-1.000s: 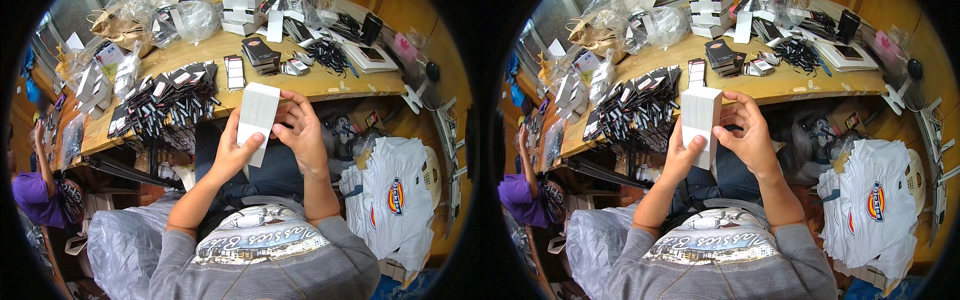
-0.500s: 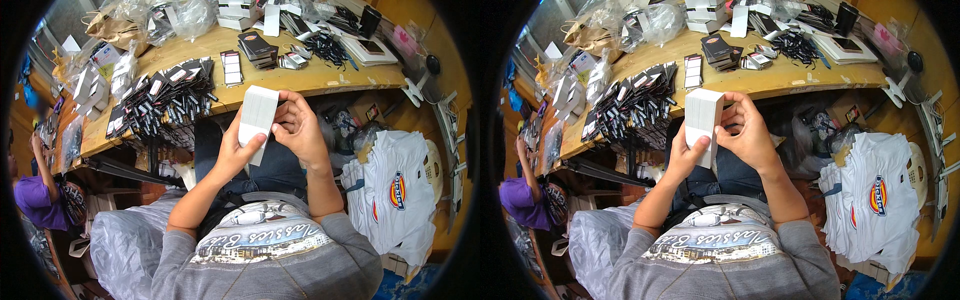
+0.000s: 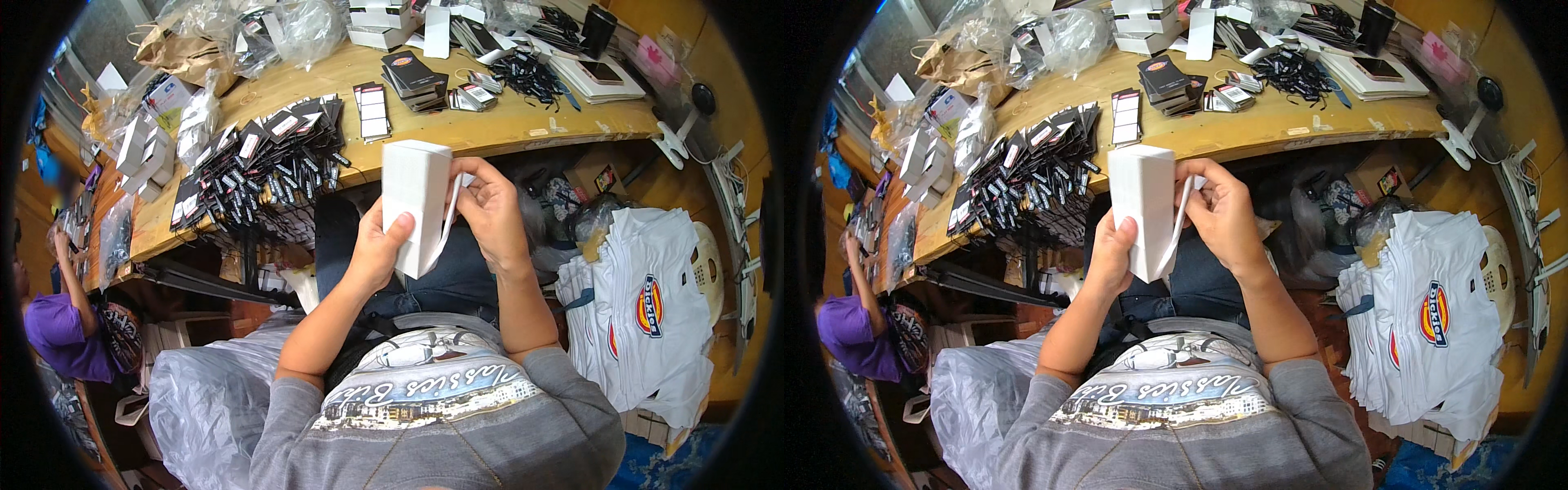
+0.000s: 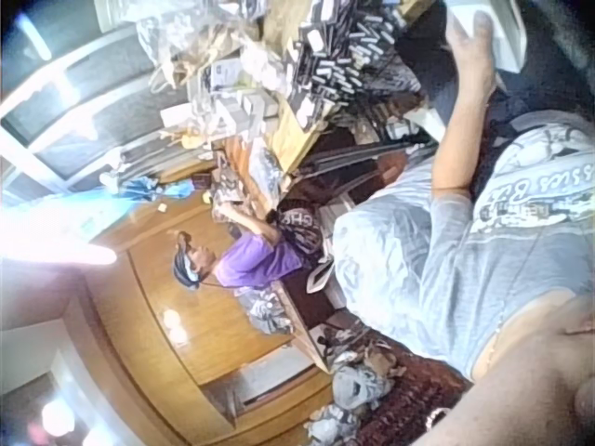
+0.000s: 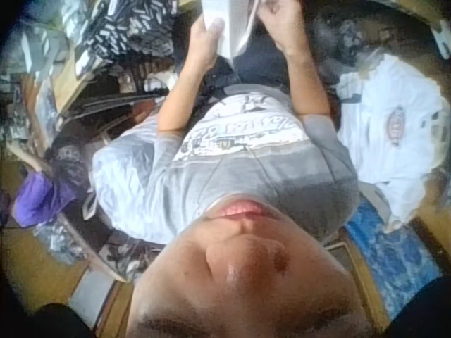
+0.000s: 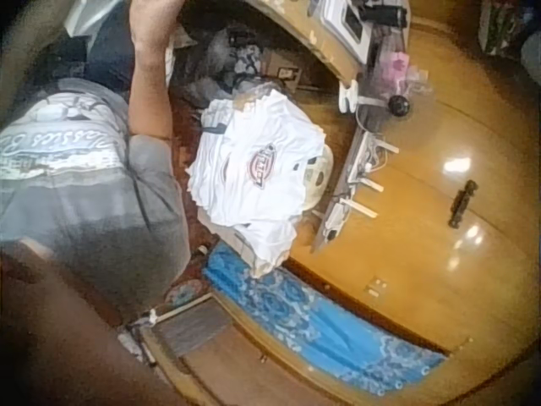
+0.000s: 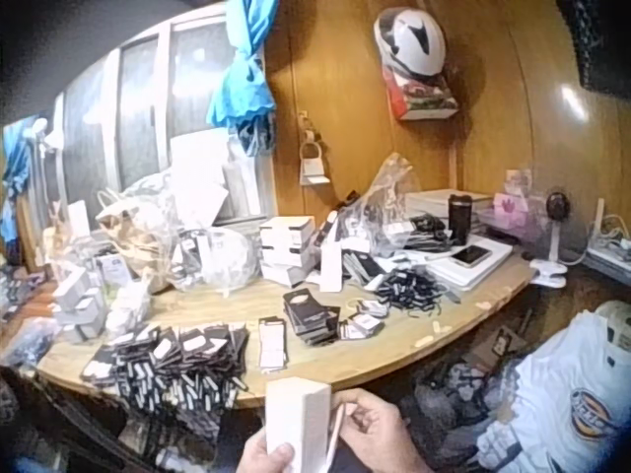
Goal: The person sits on the floor and assembles keychains by attaching black plastic clips to rectangular tags. They pick up tags and clips from a cluttered table, connect them, and place the finished items into a pile. The person also handles a plastic bag containing clips and a white box during the process.
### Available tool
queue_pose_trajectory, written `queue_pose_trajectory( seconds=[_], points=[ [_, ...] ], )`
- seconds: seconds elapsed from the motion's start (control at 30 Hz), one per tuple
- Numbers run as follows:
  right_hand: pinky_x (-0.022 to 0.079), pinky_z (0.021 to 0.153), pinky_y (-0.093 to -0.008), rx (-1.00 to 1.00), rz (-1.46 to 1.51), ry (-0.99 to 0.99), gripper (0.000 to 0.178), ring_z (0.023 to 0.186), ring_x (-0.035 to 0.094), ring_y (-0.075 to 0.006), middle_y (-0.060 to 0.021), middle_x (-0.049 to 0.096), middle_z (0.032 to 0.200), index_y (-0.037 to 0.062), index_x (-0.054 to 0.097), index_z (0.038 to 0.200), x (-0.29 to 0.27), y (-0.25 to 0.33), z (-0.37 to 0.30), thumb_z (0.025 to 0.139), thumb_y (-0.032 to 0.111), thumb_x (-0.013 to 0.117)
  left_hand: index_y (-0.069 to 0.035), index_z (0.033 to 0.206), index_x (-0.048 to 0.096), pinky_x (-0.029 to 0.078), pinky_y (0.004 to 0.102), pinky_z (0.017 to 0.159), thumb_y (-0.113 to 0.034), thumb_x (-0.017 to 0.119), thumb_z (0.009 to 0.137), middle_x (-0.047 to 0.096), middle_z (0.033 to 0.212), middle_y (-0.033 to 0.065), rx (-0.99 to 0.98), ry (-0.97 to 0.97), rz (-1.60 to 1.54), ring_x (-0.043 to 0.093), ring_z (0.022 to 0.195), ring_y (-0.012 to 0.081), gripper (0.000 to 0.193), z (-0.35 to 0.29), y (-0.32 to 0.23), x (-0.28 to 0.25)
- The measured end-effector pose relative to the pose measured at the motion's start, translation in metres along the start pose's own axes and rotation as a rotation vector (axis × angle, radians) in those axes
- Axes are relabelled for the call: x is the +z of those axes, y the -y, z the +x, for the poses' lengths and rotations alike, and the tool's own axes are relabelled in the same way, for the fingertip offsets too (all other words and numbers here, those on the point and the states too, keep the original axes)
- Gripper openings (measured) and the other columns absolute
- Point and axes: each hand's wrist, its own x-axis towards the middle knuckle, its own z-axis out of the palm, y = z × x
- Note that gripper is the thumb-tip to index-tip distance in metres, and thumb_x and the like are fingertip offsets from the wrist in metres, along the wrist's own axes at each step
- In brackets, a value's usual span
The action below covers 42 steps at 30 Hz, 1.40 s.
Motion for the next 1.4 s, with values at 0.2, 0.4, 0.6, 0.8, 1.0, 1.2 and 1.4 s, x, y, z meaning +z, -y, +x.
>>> queue_pose_trajectory(
  seconds=[0.2,0.4,0.6,0.8,1.0,1.2,1.4],
  points=[
    [0.033,0.047,-0.0174,0.004,0.437,-0.177,0.019,0.051,0.038,-0.0066,-0.0001,0.040,0.063,0.0015,0.050,0.081,-0.013,-0.016,0.001,0.075,-0.008,0.034,-0.006,0.121,0.030,0.033,0.0244,0.058,-0.060,0.041,0.073,0.044,0.078,0.0026,0.046,-0.010,-0.323,0.039,0.065,0.0127,0.073,0.006,-0.025,0.004],
    [0.036,0.051,-0.0248,-0.006,0.562,-0.097,0.018,0.054,0.040,-0.0102,-0.0014,0.042,0.062,0.0012,0.051,0.078,-0.026,-0.002,0.001,0.074,-0.003,0.035,-0.004,0.117,0.033,0.035,0.0306,0.067,-0.059,0.042,0.074,0.045,0.079,0.0055,-0.052,0.123,-0.378,0.041,0.072,0.0167,0.071,0.003,-0.015,0.002],
    [0.038,0.074,-0.0294,-0.531,-0.914,-0.254,0.035,0.097,0.041,-0.0209,-0.0118,0.035,0.108,0.0051,0.056,0.096,-0.011,0.017,-0.010,0.066,0.021,0.066,-0.007,0.120,0.027,0.038,0.0285,0.082,-0.027,0.060,0.074,0.047,0.104,0.0059,-0.058,0.055,-0.101,0.047,0.094,0.0140,0.060,-0.007,0.006,0.002],
    [0.044,0.070,-0.0251,-0.089,-0.212,0.125,0.067,0.082,0.053,-0.0136,-0.0107,0.053,0.096,0.0048,0.031,0.121,0.000,0.005,-0.014,0.066,0.010,0.068,0.000,0.120,0.025,0.031,0.0308,0.088,-0.021,0.063,0.069,0.040,0.108,0.0152,0.189,0.131,0.427,0.041,0.101,0.0232,0.067,-0.007,0.007,0.004],
    [0.039,0.077,-0.0237,0.017,0.043,0.099,0.071,0.089,0.050,-0.0130,-0.0074,0.052,0.097,0.0069,0.028,0.123,-0.003,0.008,-0.016,0.064,0.002,0.067,-0.002,0.118,0.033,0.038,0.0325,0.081,-0.030,0.071,0.060,0.047,0.103,0.0202,0.116,0.257,0.890,0.047,0.096,0.0287,0.075,-0.021,-0.036,-0.026],
    [0.037,0.079,-0.0238,-0.066,0.070,0.156,0.062,0.093,0.046,-0.0118,-0.0060,0.050,0.099,0.0078,0.034,0.115,-0.016,-0.004,-0.016,0.063,0.004,0.067,-0.003,0.088,0.055,0.041,0.0377,0.070,-0.018,0.070,0.052,0.056,0.083,0.0155,-0.200,0.100,1.799,0.052,0.081,0.0309,0.042,-0.053,-0.093,-0.102],
    [0.036,0.080,-0.0230,-0.102,0.148,0.241,0.059,0.093,0.046,-0.0117,-0.0055,0.049,0.101,0.0091,0.035,0.111,-0.015,-0.007,-0.015,0.063,0.004,0.068,-0.010,0.099,0.054,0.042,0.0375,0.072,-0.024,0.074,0.045,0.058,0.085,0.0146,-0.650,-0.134,1.967,0.056,0.081,0.0285,0.060,-0.071,-0.071,-0.169]
  ],
)
